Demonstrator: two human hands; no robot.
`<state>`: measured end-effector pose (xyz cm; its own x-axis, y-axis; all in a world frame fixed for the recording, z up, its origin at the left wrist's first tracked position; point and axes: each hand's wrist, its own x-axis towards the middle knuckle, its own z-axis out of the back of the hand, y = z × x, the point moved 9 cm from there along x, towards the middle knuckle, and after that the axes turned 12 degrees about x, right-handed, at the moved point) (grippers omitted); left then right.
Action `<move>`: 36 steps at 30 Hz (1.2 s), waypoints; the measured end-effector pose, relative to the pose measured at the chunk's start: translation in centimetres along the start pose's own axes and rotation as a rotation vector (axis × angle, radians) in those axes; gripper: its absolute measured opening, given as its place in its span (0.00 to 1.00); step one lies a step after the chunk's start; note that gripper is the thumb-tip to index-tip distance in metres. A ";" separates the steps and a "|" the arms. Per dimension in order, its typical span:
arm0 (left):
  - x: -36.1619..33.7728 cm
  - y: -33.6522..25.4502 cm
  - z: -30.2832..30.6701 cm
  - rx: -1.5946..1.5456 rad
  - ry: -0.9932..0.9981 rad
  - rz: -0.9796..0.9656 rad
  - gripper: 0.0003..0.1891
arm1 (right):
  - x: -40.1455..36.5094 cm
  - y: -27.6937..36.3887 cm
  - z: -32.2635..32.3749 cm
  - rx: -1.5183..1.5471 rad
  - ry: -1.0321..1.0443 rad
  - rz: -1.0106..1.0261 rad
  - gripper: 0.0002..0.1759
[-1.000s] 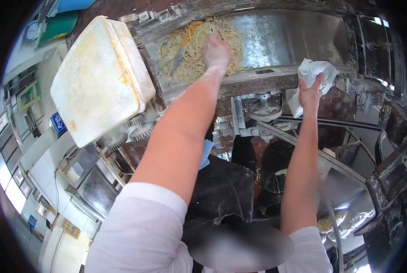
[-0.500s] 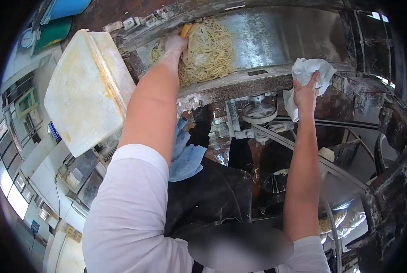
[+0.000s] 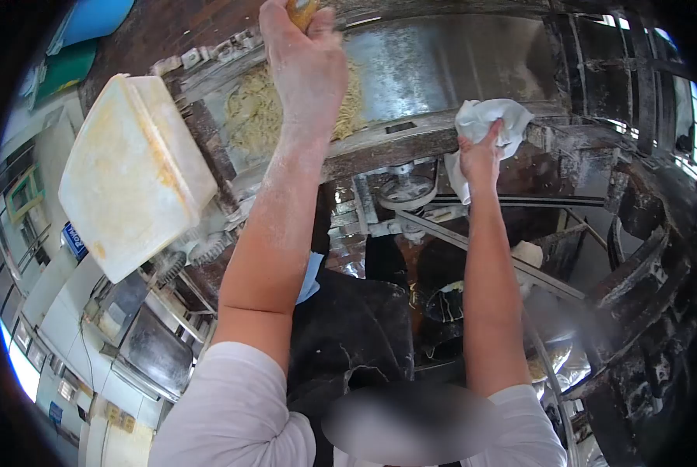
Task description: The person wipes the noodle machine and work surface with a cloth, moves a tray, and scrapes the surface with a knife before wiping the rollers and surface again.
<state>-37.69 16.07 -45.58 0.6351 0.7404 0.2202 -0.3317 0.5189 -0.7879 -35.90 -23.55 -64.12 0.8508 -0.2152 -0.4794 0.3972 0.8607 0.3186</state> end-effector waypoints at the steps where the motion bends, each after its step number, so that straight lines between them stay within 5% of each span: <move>1: -0.3 -0.4 -1.3 -0.007 -0.002 0.004 0.14 | -0.1 0.4 0.2 -0.008 0.028 -0.012 0.60; 4: -2.5 1.7 -9.0 -0.212 0.288 0.187 0.10 | -0.7 1.1 0.7 0.009 0.041 -0.066 0.59; 7: -8.9 12.7 -22.7 -0.341 0.473 0.626 0.12 | -0.5 1.1 0.6 -0.020 0.024 -0.058 0.57; 9: -13.0 17.7 -30.8 -0.279 0.575 0.736 0.13 | -1.1 1.6 0.9 -0.010 0.027 -0.053 0.57; 13: -17.7 17.3 -36.3 -0.425 0.743 0.881 0.13 | -0.8 1.9 0.8 -0.030 0.043 -0.073 0.56; 15: -18.4 15.3 -38.4 0.125 1.031 0.308 0.15 | -0.9 2.0 0.6 -0.033 0.057 -0.084 0.56; 16: -19.4 15.8 -39.3 0.127 1.035 0.312 0.15 | -0.9 1.9 0.7 -0.044 0.049 -0.093 0.56; 18: -21.5 14.4 -41.7 0.237 1.089 -0.168 0.19 | -0.9 1.9 0.6 -0.049 0.044 -0.107 0.56; 25: -24.7 13.7 -42.4 0.085 1.510 -0.146 0.27 | 0.3 0.1 -0.4 -0.100 -0.002 -0.008 0.56; 27: -21.5 13.8 -38.9 0.116 1.410 -0.054 0.28 | -0.3 1.0 0.0 -0.121 0.034 -0.064 0.56; 29: -16.8 13.8 -32.6 0.266 1.205 -0.206 0.26 | -0.2 0.9 -0.3 -0.077 0.061 -0.073 0.57; 31: -10.3 18.5 -25.6 0.078 0.564 0.299 0.19 | -0.4 1.6 -0.4 -0.087 0.068 -0.063 0.57; 33: -7.2 24.6 -18.0 0.122 0.016 0.431 0.13 | 0.0 0.9 -0.3 -0.081 0.049 -0.029 0.56; 36: -5.5 33.0 -9.5 0.353 -0.235 0.608 0.14 | -0.7 2.2 0.4 -0.084 0.078 -0.052 0.57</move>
<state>-45.52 25.10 -78.25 0.1144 0.9923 -0.0479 -0.8068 0.0647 -0.5872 -35.48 -21.66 -62.78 0.7994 -0.2266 -0.5564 0.4069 0.8855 0.2241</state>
